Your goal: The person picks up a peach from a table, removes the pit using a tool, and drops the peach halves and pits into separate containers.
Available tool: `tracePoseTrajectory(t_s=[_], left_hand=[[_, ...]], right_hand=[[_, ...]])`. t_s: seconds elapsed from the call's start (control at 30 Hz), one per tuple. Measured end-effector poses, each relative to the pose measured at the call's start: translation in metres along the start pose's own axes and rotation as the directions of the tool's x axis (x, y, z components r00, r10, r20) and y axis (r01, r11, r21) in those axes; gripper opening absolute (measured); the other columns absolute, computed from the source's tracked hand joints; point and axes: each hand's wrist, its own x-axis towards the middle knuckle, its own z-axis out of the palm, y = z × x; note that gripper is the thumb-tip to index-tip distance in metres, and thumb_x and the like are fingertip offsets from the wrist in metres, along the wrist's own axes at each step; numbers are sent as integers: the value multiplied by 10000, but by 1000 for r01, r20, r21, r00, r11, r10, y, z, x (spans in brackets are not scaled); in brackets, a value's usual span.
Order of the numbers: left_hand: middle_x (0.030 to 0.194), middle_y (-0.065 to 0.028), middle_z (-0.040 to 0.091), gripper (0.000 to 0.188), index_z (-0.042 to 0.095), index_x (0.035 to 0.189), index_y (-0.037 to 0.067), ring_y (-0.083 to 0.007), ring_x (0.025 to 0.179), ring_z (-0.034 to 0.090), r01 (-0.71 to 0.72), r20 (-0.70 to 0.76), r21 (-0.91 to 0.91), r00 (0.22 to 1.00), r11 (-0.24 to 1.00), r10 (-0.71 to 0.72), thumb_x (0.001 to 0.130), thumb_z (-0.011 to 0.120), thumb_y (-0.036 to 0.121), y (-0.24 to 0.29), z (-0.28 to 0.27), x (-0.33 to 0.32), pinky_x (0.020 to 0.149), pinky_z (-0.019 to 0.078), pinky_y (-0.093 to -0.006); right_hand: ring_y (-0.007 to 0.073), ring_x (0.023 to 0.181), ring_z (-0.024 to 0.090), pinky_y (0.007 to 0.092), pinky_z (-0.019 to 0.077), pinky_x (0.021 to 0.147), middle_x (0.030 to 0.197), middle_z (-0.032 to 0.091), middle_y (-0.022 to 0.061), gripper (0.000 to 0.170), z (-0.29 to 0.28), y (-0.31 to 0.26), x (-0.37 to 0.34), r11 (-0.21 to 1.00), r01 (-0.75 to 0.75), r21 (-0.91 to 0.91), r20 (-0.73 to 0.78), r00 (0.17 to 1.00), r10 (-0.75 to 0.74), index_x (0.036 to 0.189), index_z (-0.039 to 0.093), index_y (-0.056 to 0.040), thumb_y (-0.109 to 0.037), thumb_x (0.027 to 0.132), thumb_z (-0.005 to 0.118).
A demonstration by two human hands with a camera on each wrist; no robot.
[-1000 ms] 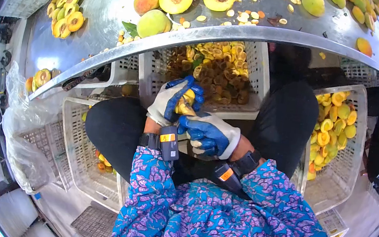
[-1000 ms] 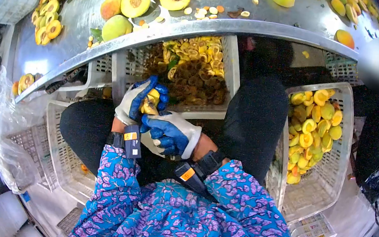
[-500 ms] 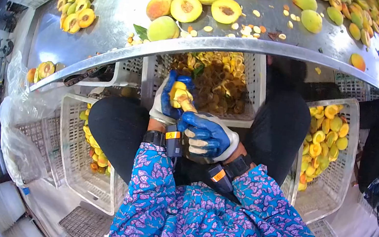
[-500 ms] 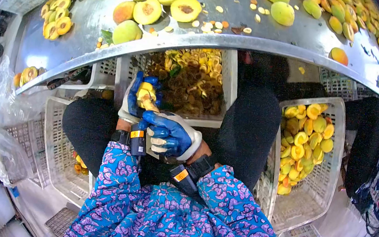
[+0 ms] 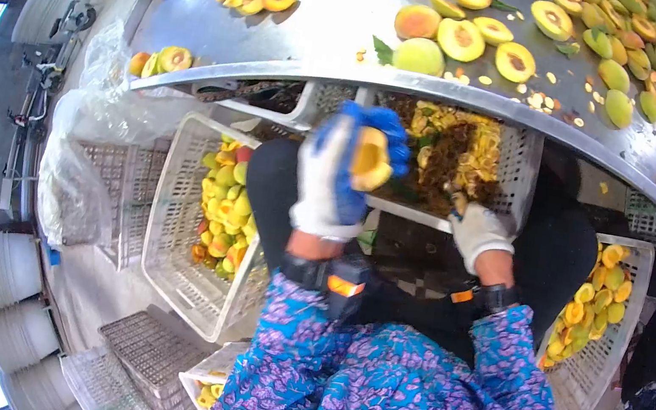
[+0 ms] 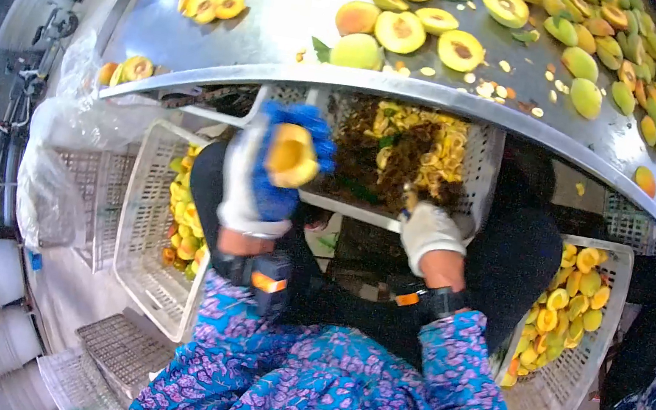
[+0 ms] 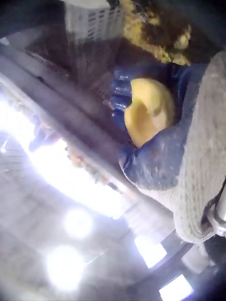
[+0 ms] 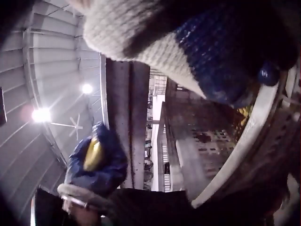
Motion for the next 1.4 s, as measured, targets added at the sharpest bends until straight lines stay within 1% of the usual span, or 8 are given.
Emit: tracePoseTrajectory(t_s=[0.2,0.47,0.5,0.6,0.8,1.0,1.23,1.4], left_hand=[[907,-76,604,386,571,1042,39,-196,802,593,-234,-318,355,880,905,353,914,441,379,106,-156,-17,719,496,-346],[1002,-74,597,419,568,1073,15,-177,857,576,330,-469,17,836,944,-284,867,541,379,-4,-344,17,728,481,-330],[980,-67,594,411,569,1070,18,-161,834,563,213,-576,223,816,951,-48,859,558,371,4,-346,29,722,472,-315],[900,-48,595,302,574,1034,-9,-134,763,546,-112,-500,642,688,758,526,844,614,223,74,-254,62,706,461,-276],[918,-79,634,279,577,1100,-7,-131,766,611,-373,231,692,926,618,300,829,585,60,83,24,89,706,503,-247],[1041,-139,598,536,549,1140,97,-303,987,549,-454,515,751,857,-480,-6,663,737,252,9,116,152,846,431,-362],[973,-145,605,492,573,1082,104,-308,910,573,-595,639,724,769,-349,16,630,753,176,-7,113,135,803,449,-356],[988,-127,610,347,536,1073,-62,-223,912,599,-361,427,588,899,724,102,807,609,147,22,99,68,842,474,-321]], right_hand=[[374,762,609,457,479,679,835,622,219,330,-22,-17,-22,996,62,71,-224,973,-44,871,607,7,-313,824,545],[351,797,629,438,492,704,837,634,220,284,-4,7,-18,998,38,59,-136,990,-30,870,632,-22,-276,806,523],[350,795,629,440,490,706,836,633,223,292,-3,8,-19,998,22,67,-132,991,-13,880,625,-20,-284,811,519],[347,798,629,446,488,709,835,633,223,301,-6,6,-26,995,59,82,-113,992,-49,890,605,-22,-299,823,507],[339,792,629,444,492,693,846,644,185,259,24,13,-14,985,162,51,-24,987,-161,883,645,-38,-227,803,487],[346,820,626,430,495,694,856,634,219,236,-14,6,-34,981,85,172,59,994,-97,836,652,-12,-194,783,512],[349,820,625,437,491,705,876,633,213,283,-8,5,-24,954,117,275,74,987,-142,908,612,6,-232,814,493],[378,819,609,445,481,708,854,624,224,349,-7,8,-25,925,89,369,-73,995,-67,889,577,3,-336,840,509]])
